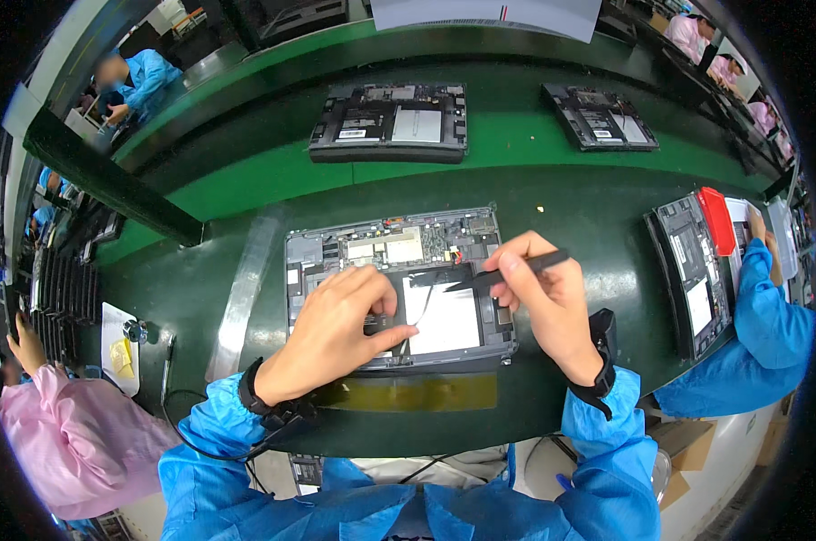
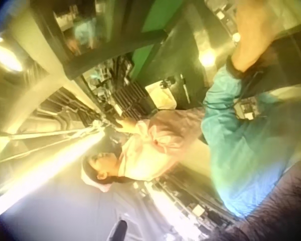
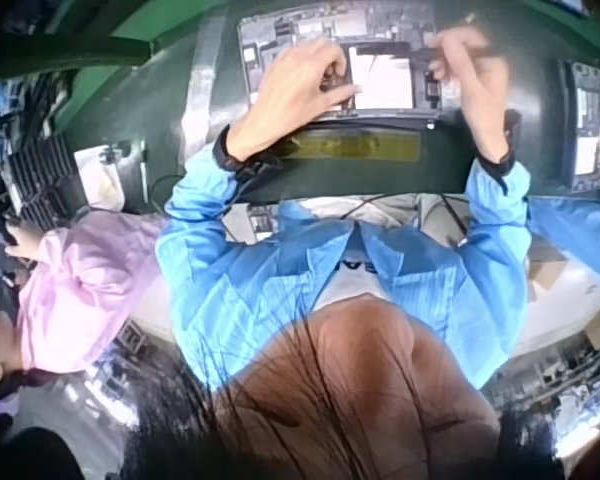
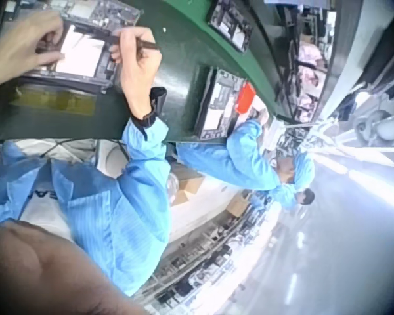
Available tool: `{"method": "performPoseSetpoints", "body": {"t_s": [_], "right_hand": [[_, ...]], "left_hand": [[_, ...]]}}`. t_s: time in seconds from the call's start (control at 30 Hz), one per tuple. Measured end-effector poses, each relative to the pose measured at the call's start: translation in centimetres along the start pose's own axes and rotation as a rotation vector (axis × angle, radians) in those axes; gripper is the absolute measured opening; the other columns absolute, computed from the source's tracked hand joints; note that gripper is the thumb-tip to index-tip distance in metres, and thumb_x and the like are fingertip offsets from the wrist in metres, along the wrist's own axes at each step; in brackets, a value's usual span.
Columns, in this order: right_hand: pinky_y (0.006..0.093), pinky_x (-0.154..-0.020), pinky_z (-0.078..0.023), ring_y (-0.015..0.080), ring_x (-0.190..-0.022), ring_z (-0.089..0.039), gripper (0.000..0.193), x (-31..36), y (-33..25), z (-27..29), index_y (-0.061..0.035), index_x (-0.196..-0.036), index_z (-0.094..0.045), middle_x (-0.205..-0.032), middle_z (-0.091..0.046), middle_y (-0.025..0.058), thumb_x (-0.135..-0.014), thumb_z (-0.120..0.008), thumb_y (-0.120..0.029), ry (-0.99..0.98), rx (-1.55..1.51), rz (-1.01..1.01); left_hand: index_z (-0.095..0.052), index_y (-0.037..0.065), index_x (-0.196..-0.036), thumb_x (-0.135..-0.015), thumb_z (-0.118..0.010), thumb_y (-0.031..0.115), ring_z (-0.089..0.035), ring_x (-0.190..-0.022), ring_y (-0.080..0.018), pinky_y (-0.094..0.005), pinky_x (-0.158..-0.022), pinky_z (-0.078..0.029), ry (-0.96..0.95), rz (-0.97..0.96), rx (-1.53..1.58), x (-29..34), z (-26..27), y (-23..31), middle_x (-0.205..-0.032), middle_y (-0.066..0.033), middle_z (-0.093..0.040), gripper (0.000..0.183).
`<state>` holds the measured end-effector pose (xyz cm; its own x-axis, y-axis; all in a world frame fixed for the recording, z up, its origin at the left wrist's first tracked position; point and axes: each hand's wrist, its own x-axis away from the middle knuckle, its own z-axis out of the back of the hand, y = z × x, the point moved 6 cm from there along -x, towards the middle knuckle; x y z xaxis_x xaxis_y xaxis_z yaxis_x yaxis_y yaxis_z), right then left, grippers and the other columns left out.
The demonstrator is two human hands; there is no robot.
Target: Assembling internal components of tablets on a factory assembly line.
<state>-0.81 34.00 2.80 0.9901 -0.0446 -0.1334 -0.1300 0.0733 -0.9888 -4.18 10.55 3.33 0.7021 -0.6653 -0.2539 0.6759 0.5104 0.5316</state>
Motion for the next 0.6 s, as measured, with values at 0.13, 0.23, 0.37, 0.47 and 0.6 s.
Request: {"method": "performPoseSetpoints", "body": {"t_s": [0.13,0.23,0.37,0.47,0.6], "right_hand": [[0.0268,-0.068,-0.054,0.0118,-0.083,-0.072,0.016,0.7,0.7,1.0,0.0007,-0.106,-0.078,-0.093,-0.076,0.0078,-0.096,-0.077,-0.012,-0.057,0.144,-0.009],[0.0314,-0.068,-0.054,0.017,-0.077,-0.072,0.022,0.7,-0.9,1.3,-0.0014,-0.105,-0.082,-0.085,-0.077,0.0127,-0.084,-0.086,-0.009,-0.086,0.383,0.058],[0.0356,-0.066,-0.052,0.0284,-0.072,-0.068,0.026,0.5,-2.7,0.5,-0.0011,-0.105,-0.081,-0.085,-0.074,0.0124,-0.08,-0.085,-0.01,-0.275,0.714,0.259],[0.0367,-0.066,-0.052,0.0282,-0.073,-0.068,0.022,-0.9,-3.8,-1.7,-0.0018,-0.103,-0.077,-0.084,-0.069,0.0109,-0.084,-0.083,-0.011,-0.237,1.076,0.391],[0.0377,-0.063,-0.052,0.0286,-0.073,-0.068,0.02,-3.7,-2.3,-3.9,-0.0045,-0.1,-0.072,-0.085,-0.065,0.0103,-0.086,-0.082,-0.015,-0.169,0.802,0.393]], "left_hand": [[-0.072,0.01,-0.1,-0.08,-0.087,0.025,-0.058,-0.087,-0.0254,-0.0366,-0.075,-0.048,0.117,-0.163,-0.069,-0.6,-0.1,0.6,-0.094,-0.0039,-0.061,0.03],[-0.075,0.011,-0.111,-0.082,-0.085,0.024,-0.058,-0.088,-0.0197,-0.0333,-0.073,-0.047,0.072,-0.385,-0.298,0.3,0.0,1.3,-0.107,-0.0005,-0.067,0.033],[-0.076,0.011,-0.11,-0.086,-0.081,0.026,-0.059,-0.09,-0.0155,-0.0306,-0.073,-0.046,0.078,-0.51,-0.482,1.0,-0.8,1.3,-0.125,0.0019,-0.071,0.028],[-0.076,0.008,-0.11,-0.086,-0.081,0.026,-0.06,-0.09,-0.0153,-0.0305,-0.074,-0.046,0.087,-0.48,-0.502,1.5,-0.6,1.4,-0.125,-0.0009,-0.072,0.03],[-0.075,0.005,-0.114,-0.086,-0.082,0.03,-0.062,-0.093,-0.017,-0.031,-0.076,-0.047,0.099,-0.404,-0.484,1.4,-0.4,1.1,-0.125,-0.0043,-0.071,0.038]]}}
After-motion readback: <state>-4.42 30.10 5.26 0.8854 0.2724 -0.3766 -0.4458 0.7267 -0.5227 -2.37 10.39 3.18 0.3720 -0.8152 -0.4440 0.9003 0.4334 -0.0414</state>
